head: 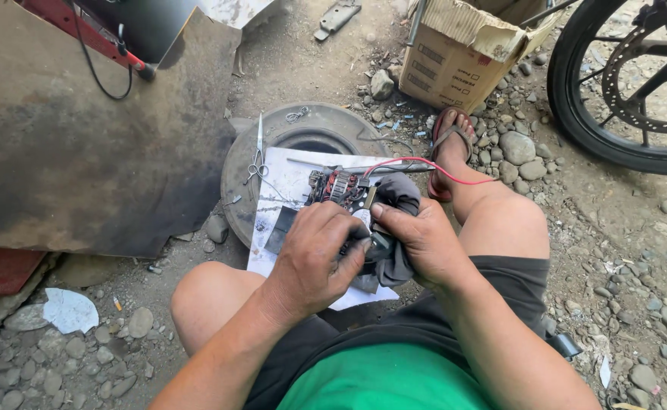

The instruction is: The person sits on the ground and uses pliers to adjust components on a small electric motor. They then use a cloth to wipe the motor and a piece of black material placed on a white sheet.

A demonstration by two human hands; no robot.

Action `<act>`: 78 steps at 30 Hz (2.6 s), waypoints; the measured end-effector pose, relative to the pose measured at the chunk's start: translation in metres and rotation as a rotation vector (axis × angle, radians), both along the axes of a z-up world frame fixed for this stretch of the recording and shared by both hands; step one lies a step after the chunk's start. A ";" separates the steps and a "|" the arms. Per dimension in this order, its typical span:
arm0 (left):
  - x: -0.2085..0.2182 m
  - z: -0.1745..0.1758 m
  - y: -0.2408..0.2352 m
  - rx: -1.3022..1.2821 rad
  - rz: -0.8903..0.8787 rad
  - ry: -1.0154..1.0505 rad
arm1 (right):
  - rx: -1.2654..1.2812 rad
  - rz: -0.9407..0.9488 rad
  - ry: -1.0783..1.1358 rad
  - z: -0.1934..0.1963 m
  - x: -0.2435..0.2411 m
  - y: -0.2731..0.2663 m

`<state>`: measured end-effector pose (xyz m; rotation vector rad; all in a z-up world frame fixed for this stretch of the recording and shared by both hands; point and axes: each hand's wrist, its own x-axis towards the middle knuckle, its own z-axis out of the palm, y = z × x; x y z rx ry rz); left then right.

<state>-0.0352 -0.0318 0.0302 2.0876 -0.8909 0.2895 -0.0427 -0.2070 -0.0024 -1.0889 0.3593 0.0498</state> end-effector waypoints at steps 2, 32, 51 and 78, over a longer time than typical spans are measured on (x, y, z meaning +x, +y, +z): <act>-0.009 -0.008 -0.003 -0.067 0.070 0.012 | 0.012 -0.012 0.008 0.002 0.001 0.006; -0.022 0.004 -0.005 0.335 0.283 -0.084 | -0.462 -0.148 -0.262 -0.032 -0.006 0.017; 0.005 -0.114 -0.011 0.355 0.245 0.199 | -0.509 0.039 -0.105 -0.130 0.027 0.022; 0.054 -0.122 -0.007 0.596 0.345 0.664 | -0.536 -0.202 -0.055 -0.187 0.042 0.042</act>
